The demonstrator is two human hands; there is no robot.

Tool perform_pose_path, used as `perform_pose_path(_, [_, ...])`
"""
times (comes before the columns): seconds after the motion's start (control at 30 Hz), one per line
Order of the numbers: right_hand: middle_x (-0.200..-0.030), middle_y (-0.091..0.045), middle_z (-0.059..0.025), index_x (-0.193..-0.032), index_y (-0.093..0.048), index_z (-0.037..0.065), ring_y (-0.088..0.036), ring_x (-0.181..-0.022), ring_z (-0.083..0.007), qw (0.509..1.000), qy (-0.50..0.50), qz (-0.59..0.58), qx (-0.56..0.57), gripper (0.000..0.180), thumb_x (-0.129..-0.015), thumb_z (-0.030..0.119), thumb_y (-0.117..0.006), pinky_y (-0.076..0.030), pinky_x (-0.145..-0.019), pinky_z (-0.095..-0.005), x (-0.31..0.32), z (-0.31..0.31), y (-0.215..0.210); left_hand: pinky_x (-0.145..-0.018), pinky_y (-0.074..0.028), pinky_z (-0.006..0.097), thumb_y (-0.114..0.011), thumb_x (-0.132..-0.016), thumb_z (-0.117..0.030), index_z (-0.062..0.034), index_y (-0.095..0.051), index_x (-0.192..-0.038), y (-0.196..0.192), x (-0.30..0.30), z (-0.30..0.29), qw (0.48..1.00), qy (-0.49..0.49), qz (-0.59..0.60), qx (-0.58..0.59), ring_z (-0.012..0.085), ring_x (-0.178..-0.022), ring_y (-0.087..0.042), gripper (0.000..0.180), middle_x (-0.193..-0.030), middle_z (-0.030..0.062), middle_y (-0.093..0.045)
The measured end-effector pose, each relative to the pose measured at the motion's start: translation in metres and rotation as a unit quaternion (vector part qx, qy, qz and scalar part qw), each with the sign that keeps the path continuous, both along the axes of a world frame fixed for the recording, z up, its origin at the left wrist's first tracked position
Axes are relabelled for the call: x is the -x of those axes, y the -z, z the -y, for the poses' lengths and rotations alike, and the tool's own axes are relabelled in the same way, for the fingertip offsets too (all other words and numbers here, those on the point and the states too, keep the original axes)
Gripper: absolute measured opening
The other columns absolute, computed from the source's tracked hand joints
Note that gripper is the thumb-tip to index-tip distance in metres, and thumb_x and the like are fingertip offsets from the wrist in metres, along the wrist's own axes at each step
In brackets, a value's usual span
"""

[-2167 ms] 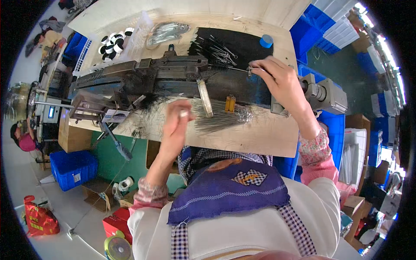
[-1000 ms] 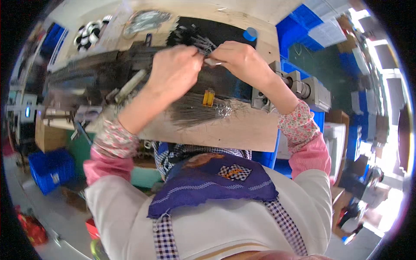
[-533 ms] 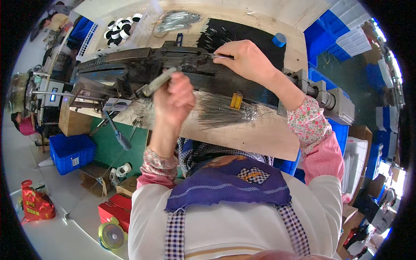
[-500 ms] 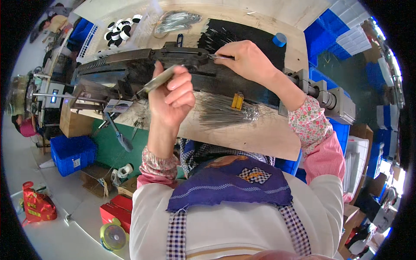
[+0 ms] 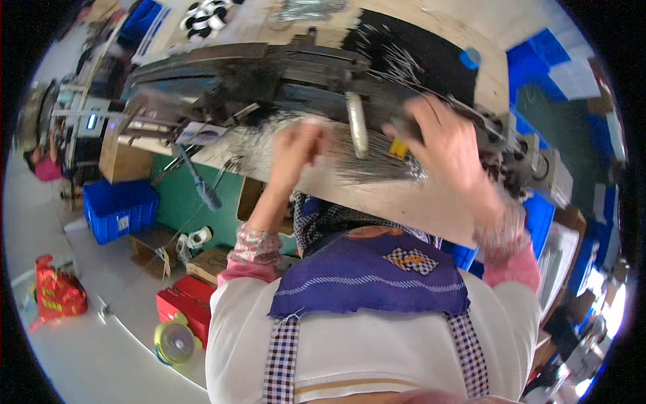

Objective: Operating a specialized machine to assemble industrial brushes by inserting bristles into metal components.

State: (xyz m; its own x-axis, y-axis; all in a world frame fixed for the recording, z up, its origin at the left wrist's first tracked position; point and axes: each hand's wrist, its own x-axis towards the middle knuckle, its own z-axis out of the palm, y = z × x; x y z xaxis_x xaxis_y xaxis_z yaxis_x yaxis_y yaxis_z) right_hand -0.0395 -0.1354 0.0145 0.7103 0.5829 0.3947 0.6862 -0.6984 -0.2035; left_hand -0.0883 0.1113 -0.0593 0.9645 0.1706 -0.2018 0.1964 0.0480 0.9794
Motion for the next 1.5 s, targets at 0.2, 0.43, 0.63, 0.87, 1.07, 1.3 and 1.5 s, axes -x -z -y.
perform_pose_path(0.2, [-0.085,-0.056,-0.0090,-0.088,-0.050,0.006,-0.063,-0.076,-0.0250,0.991,0.084,-0.047,0.092,0.034,-0.079,0.031,-0.070,-0.052,-0.058,-0.0349,0.007,0.012,0.062,-0.039,-0.023,0.024,-0.051,-0.095,-0.044,-0.0031,-0.061,-0.079,0.011,-0.004,-0.091,0.970,-0.200,-0.030,0.138,0.0077,-0.041,-0.038,0.045,-0.057,0.0025,-0.053])
perform_pose_path(0.43, [-0.092,-0.057,-0.0124,-0.092,-0.052,0.004,-0.063,-0.083,-0.0280,0.996,0.048,-0.008,0.081,0.018,-0.081,0.014,-0.062,-0.053,-0.063,-0.0347,-0.009,0.032,0.059,-0.039,-0.023,0.023,-0.048,-0.099,-0.024,-0.0031,-0.056,-0.088,0.025,0.004,-0.063,0.949,-0.181,0.046,0.255,0.0064,-0.045,-0.033,0.025,-0.061,-0.0015,-0.044])
perform_pose_path(0.63, [-0.085,-0.062,-0.0138,-0.100,-0.059,0.006,-0.064,-0.079,-0.0342,0.987,0.148,-0.012,0.063,0.022,-0.086,0.022,-0.056,-0.054,-0.066,-0.0418,-0.013,0.045,0.078,-0.038,-0.021,0.022,-0.045,-0.100,-0.031,-0.0049,-0.051,-0.088,-0.069,-0.008,0.088,0.955,0.211,0.129,0.163,0.0067,-0.043,-0.031,0.029,-0.058,-0.0024,-0.040])
perform_pose_path(0.87, [-0.084,-0.060,-0.0143,-0.089,-0.051,0.002,-0.064,-0.079,-0.0328,0.980,0.169,-0.103,0.032,0.018,-0.083,0.017,-0.058,-0.052,-0.065,-0.0431,-0.004,0.042,0.080,-0.036,-0.019,0.021,-0.051,-0.097,-0.026,-0.0076,-0.052,-0.083,-0.046,-0.057,0.138,0.906,0.197,-0.121,0.355,0.0051,-0.039,-0.029,0.023,-0.058,-0.0060,-0.036])
perform_pose_path(1.07, [-0.081,-0.058,-0.0137,-0.088,-0.048,0.004,-0.063,-0.078,-0.0321,0.993,0.065,-0.089,0.049,0.017,-0.081,0.012,-0.061,-0.051,-0.063,-0.0421,0.023,0.056,0.035,-0.038,-0.023,0.023,-0.049,-0.098,-0.025,-0.0086,-0.052,-0.084,-0.038,-0.060,0.131,0.932,0.093,-0.081,0.341,0.0065,-0.041,-0.031,0.021,-0.059,-0.0051,-0.038])
perform_pose_path(1.3, [-0.083,-0.062,-0.0157,-0.099,-0.055,0.008,-0.062,-0.081,-0.0377,0.995,0.057,0.030,-0.075,0.017,-0.082,0.006,-0.052,-0.049,-0.065,-0.0442,-0.027,0.066,-0.054,-0.039,-0.022,0.024,-0.047,-0.099,-0.027,-0.0075,-0.051,-0.082,-0.037,-0.053,0.131,0.954,0.008,0.002,0.300,0.0065,-0.043,-0.029,0.026,-0.056,-0.0041,-0.036])
perform_pose_path(1.5, [-0.086,-0.066,-0.0185,-0.107,-0.063,0.004,-0.065,-0.079,-0.0319,0.982,-0.098,-0.161,0.014,0.029,-0.080,0.004,-0.054,-0.051,-0.070,-0.0392,-0.083,0.013,-0.025,-0.039,-0.021,0.024,-0.047,-0.099,-0.027,-0.0075,-0.053,-0.084,-0.043,-0.053,0.134,0.950,0.017,-0.022,0.312,0.0072,-0.042,-0.028,0.026,-0.055,-0.0035,-0.035])
